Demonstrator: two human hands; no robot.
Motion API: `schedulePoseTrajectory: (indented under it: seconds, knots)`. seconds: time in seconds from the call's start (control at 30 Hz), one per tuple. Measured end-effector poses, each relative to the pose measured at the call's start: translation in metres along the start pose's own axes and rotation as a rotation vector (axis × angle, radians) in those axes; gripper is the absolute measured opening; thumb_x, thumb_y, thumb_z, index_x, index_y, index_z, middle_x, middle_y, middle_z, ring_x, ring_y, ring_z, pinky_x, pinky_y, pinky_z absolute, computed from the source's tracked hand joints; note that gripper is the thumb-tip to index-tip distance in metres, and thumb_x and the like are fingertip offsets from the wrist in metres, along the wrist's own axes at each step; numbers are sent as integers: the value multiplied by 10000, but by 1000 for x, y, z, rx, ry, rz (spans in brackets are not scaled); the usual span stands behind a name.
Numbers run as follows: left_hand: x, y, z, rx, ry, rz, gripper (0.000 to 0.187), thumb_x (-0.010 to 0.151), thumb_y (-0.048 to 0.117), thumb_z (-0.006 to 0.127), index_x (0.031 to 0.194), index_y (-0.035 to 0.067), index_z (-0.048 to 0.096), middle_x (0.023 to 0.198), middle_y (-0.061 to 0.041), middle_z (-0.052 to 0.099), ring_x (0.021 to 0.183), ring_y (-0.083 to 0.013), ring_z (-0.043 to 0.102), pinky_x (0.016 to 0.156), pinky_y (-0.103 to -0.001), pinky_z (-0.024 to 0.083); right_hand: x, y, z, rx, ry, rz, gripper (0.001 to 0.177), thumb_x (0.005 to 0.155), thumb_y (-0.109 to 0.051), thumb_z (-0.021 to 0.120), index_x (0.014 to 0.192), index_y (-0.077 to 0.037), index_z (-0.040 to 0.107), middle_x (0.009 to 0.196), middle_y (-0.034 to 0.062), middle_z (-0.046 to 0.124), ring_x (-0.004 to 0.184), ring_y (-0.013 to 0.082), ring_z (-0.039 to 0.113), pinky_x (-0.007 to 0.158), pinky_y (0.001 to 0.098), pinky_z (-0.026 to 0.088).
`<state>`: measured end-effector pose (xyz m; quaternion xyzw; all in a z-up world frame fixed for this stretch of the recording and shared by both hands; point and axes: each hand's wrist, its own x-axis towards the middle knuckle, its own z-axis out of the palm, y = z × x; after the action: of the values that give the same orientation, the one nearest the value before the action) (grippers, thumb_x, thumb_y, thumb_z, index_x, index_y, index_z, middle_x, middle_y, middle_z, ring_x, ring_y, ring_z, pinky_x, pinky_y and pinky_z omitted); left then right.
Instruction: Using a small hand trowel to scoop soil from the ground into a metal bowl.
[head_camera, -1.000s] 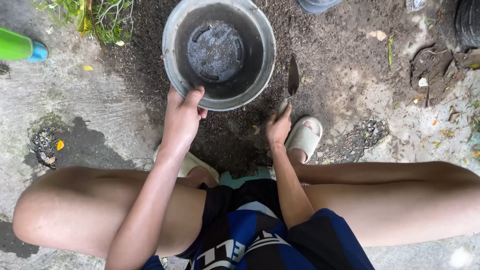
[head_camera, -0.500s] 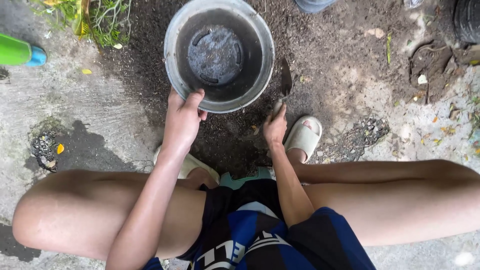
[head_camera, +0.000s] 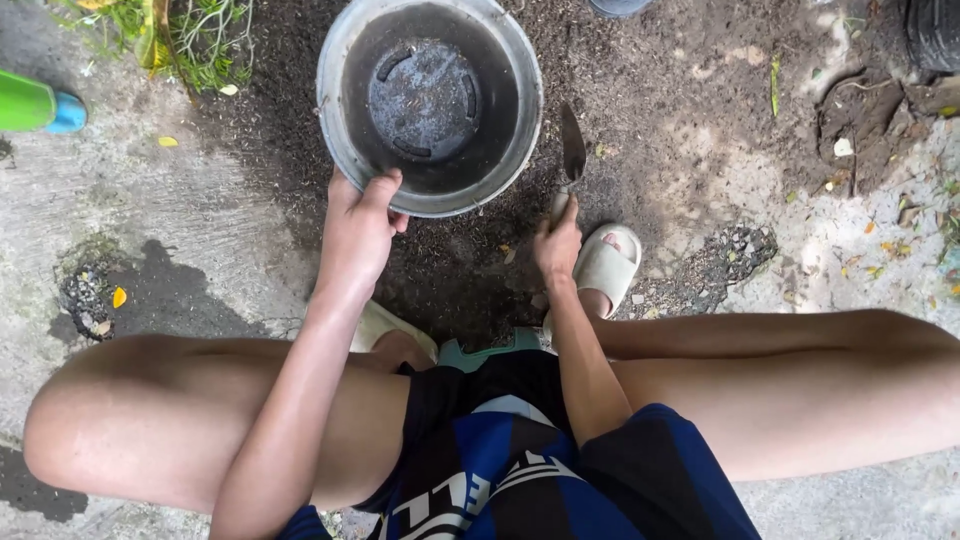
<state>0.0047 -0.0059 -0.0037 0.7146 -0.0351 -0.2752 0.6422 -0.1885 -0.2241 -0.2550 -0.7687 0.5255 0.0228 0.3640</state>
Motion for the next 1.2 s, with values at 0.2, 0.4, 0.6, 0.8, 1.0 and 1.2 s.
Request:
schedulePoseTrajectory:
  seconds: [0.2, 0.4, 0.6, 0.8, 1.0, 1.2]
  knots:
    - [-3, 7, 1, -3, -8, 4, 254, 1020, 96, 426, 1221, -48, 488, 777, -37, 543, 542, -88, 529, 491, -231, 429, -2, -4, 7, 9, 0, 14, 657, 948, -165, 578, 1552, -192, 324, 1189, 300, 667, 1133, 514, 654, 933, 682, 515]
    - [-5, 5, 1, -21, 0, 1, 258, 1021, 92, 428, 1223, -63, 471, 787, -54, 533, 553, -96, 524, 497, -230, 440, -21, -32, -11, 130, 83, 26, 673, 947, -196, 584, 1565, -185, 318, 1209, 330, 660, 1147, 523, 639, 956, 685, 489]
    - [-6, 2, -3, 0, 4, -6, 262, 1023, 102, 426, 1234, -43, 478, 794, -44, 525, 555, -96, 521, 505, -231, 447, -8, -19, -1, 26, 82, 22, 645, 960, -206, 576, 1554, -184, 324, 1245, 288, 668, 1142, 484, 660, 977, 647, 511]
    - [-5, 5, 0, 10, 8, -3, 258, 1017, 99, 430, 1220, -50, 487, 785, -44, 538, 549, -91, 532, 498, -236, 439, 11, 15, 12, 52, 56, 23, 651, 936, -230, 592, 1544, -198, 361, 1204, 274, 683, 1134, 488, 657, 953, 649, 521]
    - [-7, 9, 1, 19, 7, -8, 255, 1013, 107, 443, 1211, -44, 497, 783, -57, 538, 552, -100, 529, 501, -238, 439, -17, -39, -18, 80, 77, -5, 669, 944, -210, 581, 1563, -207, 326, 1257, 295, 656, 1154, 504, 642, 966, 652, 508]
    - [-3, 4, 1, 22, 6, -8, 259, 1012, 114, 442, 1211, -42, 498, 781, -45, 545, 552, -91, 534, 501, -230, 431, 2, 7, 12, -12, 29, -10, 662, 952, -202, 566, 1569, -224, 325, 1245, 293, 658, 1128, 513, 654, 941, 671, 518]
